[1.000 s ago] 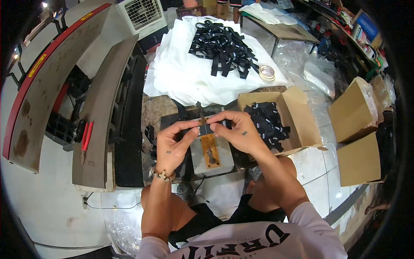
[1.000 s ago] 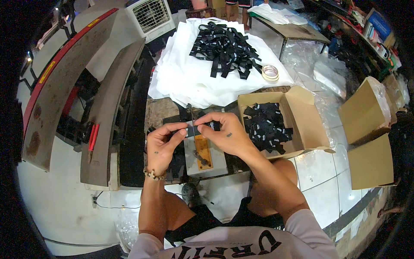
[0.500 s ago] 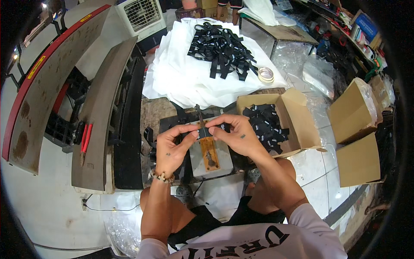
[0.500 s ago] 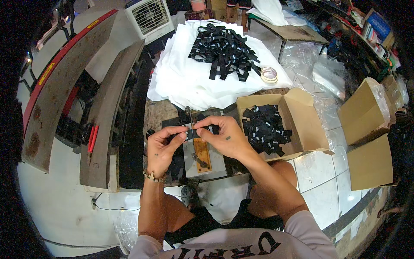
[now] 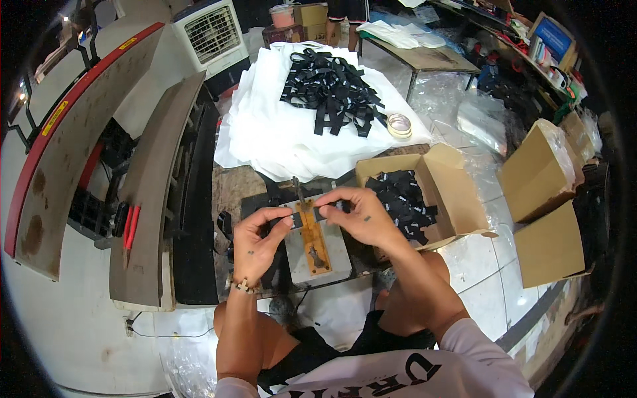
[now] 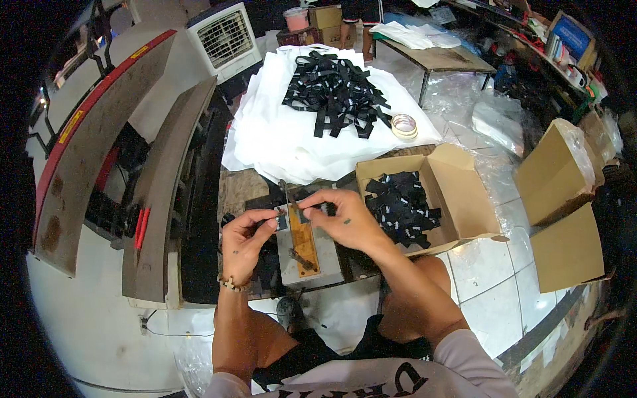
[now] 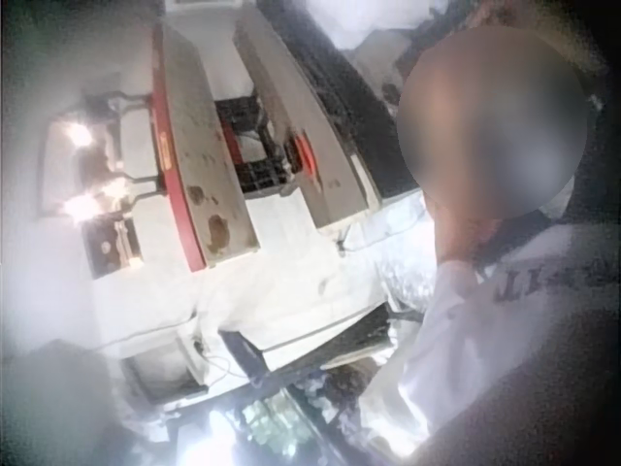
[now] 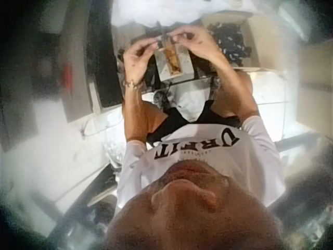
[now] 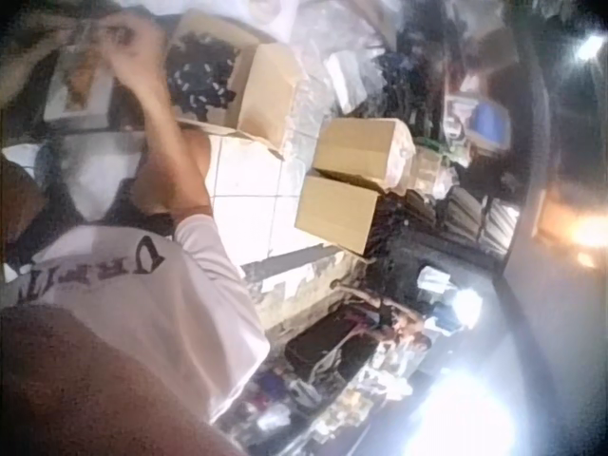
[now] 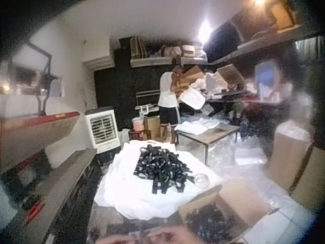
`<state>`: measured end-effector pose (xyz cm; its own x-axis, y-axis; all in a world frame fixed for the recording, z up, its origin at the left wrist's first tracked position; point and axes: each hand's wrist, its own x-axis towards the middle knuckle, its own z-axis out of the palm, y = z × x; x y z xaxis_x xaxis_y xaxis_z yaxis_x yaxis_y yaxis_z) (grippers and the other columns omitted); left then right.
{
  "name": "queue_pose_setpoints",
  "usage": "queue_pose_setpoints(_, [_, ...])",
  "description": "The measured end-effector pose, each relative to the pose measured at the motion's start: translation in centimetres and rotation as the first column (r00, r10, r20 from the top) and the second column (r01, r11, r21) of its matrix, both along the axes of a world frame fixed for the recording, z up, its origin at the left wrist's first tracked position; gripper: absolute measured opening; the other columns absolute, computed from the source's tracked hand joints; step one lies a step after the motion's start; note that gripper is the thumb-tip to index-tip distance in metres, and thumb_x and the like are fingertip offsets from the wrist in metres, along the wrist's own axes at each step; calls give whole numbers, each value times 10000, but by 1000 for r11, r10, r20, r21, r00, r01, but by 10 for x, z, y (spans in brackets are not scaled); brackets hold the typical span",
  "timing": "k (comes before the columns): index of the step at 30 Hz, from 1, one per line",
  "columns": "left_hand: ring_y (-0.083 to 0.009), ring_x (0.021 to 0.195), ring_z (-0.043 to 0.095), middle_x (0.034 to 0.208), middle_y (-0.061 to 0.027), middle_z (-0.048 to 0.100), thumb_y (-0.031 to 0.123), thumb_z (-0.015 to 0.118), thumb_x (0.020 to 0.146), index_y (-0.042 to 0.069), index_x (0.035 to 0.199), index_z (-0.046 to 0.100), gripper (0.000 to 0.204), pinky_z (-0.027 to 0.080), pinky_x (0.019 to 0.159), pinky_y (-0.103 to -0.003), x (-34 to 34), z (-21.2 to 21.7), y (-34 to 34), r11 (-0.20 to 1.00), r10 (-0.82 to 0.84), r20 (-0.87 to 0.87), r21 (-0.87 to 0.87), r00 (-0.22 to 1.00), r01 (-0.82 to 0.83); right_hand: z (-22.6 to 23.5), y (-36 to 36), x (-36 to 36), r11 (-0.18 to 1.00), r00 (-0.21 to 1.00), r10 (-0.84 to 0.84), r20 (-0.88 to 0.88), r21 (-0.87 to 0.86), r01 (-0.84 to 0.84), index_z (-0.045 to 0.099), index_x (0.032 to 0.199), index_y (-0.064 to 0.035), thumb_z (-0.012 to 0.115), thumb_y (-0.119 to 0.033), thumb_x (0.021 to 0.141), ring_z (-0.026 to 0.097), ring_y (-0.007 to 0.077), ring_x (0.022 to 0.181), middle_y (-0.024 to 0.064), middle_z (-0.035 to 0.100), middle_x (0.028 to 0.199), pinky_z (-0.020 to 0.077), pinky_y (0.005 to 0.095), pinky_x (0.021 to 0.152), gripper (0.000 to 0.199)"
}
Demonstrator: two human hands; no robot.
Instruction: The person picks up black textile straps and metal sliders from boxes on a workbench, slides the metal components onto the straps by hand, and uses a manual press jig to secure the assembly.
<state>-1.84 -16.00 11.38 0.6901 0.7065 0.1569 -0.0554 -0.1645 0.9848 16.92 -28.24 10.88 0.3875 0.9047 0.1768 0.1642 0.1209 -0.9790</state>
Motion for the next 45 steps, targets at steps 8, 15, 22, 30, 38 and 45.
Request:
queue_pose_setpoints(8, [-92,876,620,975,-54,702,18,707,887,-23,1027,712,146,501,790,-235,-22,26,-7,992,70,15,100,997,-71,-35,-41,90,890,691,-128,711,-225,396,718,960,-43,724,-104,796,658,383,853,182,691,954,517,444,794,174])
queue_pose_setpoints(15, [-101,901,636,1017,-75,711,-6,714,868,-13,1061,703,194,504,806,-238,-18,48,-31,979,-18,39,204,999,10,46,-18,-6,982,995,98,-13,164,-95,670,1107,-10,745,-167,890,625,90,877,55,692,970,496,258,772,279])
queue_pose_setpoints(22, [-99,887,634,995,-75,695,-25,672,896,-29,1125,632,232,508,790,-247,-26,57,-17,979,-193,-7,62,981,193,52,-26,-5,973,971,201,-132,145,-182,638,1165,-8,719,-58,890,585,45,830,8,658,924,458,199,689,291])
queue_pose_setpoints(30, [-67,899,614,989,-39,693,-9,685,896,-1,1085,654,192,490,788,-222,-8,40,-10,979,-201,82,37,976,199,40,-14,-16,978,978,194,-81,99,-186,642,1140,-10,714,-68,893,599,77,888,42,656,1032,485,233,767,263])
queue_pose_setpoints(38, [-50,829,591,924,-16,691,34,701,897,-5,1070,681,178,475,714,-207,0,22,-4,992,-120,36,36,992,119,26,-5,-21,996,998,28,-55,87,-23,684,1025,11,705,-44,881,594,42,789,34,688,899,480,195,636,155])
queue_pose_setpoints(45, [-49,801,591,901,-14,692,54,708,896,-5,1064,696,178,473,695,-203,0,17,-3,994,-98,-12,43,995,99,19,-2,-19,999,998,17,-67,51,-13,687,999,16,703,-43,883,602,42,741,20,678,835,506,196,631,131])
